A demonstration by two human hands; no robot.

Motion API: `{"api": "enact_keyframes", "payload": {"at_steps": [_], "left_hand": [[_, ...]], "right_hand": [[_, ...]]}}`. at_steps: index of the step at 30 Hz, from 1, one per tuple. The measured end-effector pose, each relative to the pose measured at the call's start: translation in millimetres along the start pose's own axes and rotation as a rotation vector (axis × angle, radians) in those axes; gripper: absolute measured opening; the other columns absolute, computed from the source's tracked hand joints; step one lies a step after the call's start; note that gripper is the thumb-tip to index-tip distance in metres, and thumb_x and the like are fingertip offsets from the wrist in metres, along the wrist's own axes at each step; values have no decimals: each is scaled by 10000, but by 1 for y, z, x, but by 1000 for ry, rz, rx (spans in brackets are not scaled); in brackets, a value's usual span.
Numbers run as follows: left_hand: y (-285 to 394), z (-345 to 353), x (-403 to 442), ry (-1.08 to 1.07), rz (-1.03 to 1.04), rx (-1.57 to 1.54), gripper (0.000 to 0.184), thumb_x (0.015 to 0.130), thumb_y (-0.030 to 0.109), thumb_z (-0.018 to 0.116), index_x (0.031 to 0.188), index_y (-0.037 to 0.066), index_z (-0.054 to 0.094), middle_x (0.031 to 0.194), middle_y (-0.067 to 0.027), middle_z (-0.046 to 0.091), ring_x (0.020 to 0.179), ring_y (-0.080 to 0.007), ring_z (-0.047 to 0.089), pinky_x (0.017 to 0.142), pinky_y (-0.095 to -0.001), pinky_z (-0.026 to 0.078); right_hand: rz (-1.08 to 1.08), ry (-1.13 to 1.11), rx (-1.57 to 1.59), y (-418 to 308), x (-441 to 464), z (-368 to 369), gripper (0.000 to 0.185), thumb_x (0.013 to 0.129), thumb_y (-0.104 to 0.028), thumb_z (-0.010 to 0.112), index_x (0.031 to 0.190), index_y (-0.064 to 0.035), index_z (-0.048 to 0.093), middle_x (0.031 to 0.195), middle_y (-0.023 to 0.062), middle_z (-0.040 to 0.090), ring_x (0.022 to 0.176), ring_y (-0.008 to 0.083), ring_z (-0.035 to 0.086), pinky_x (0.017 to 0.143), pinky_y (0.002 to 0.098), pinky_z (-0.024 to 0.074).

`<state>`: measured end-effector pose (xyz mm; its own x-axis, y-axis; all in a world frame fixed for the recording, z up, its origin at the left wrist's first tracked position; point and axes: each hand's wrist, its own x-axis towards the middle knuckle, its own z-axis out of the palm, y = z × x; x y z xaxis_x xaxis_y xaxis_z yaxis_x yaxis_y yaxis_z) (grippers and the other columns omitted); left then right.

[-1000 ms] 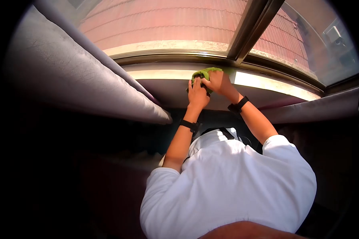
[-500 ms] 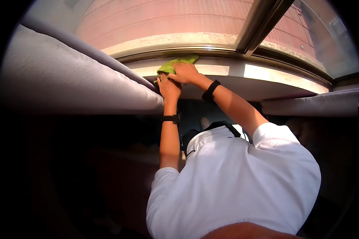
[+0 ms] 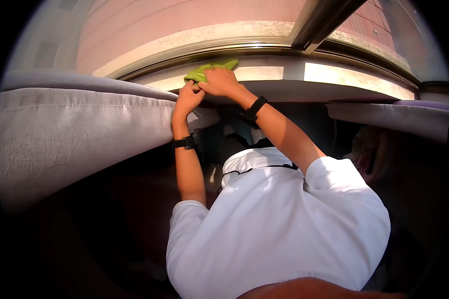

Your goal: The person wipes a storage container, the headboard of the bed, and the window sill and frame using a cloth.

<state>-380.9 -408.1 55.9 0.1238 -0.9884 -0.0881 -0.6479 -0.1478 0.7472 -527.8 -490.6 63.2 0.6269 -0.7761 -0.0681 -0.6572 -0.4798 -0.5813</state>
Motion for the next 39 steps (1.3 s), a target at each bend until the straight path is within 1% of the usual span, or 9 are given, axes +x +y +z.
{"api": "enact_keyframes", "payload": {"at_steps": [5,10,18,21,28,31,34,37,39], "left_hand": [[68,78,57,-154,299,-98,254,806,217,655,825,-30,709,956,-247,604,985,-446,589,1111,-435,336],[103,146,71,-121,430,-111,242,799,219,666,800,-20,704,979,-250,597,1024,-438,563,1091,-470,344],[62,95,77,-219,527,-276,215,839,194,648,906,-3,702,994,-257,602,1038,-454,541,1034,-463,392],[40,59,72,-203,452,-276,196,862,171,642,885,-18,687,953,-216,622,916,-401,598,857,-426,472],[-30,-22,40,42,325,-240,183,832,142,658,803,-38,676,937,-208,629,918,-432,594,1002,-431,428],[-80,-59,28,49,195,-255,150,859,92,649,876,-54,682,1021,-242,661,1041,-314,626,1006,-338,406],[-131,-100,19,67,69,-368,293,910,161,542,727,-47,634,795,-133,619,814,-205,579,772,-305,436],[-162,-120,15,345,-156,-532,357,951,240,417,641,66,455,618,8,393,592,-111,353,575,-291,293],[-183,-125,20,482,-307,-513,501,992,311,398,603,3,470,572,-46,460,571,-161,412,576,-316,344]], "right_hand": [[298,243,63,83,-53,-56,454,775,-432,600,1015,-57,687,913,239,689,884,428,660,794,492,532],[476,313,46,121,-81,-89,417,798,-396,605,951,-10,652,882,227,678,859,421,652,747,474,521],[513,280,-115,86,-47,-72,449,773,-425,620,931,-7,674,849,267,672,832,451,655,760,502,538],[451,209,-212,58,-32,-52,460,804,-443,610,913,1,662,814,241,680,781,423,672,722,509,544],[149,144,-171,-16,27,13,474,826,-472,605,875,-2,640,753,215,668,707,389,675,641,488,547],[37,69,-129,-56,62,39,466,826,-466,606,853,-2,633,741,211,667,690,385,675,618,491,544],[-119,-7,-112,-93,99,65,462,823,-465,627,853,-4,628,731,205,667,687,392,672,617,497,544],[-262,-37,-104,-117,128,101,470,812,-464,661,894,-3,627,734,191,675,692,385,679,620,489,552],[-326,-51,-110,-127,144,123,473,807,-446,688,939,3,616,744,177,684,708,367,691,629,467,563]]}}
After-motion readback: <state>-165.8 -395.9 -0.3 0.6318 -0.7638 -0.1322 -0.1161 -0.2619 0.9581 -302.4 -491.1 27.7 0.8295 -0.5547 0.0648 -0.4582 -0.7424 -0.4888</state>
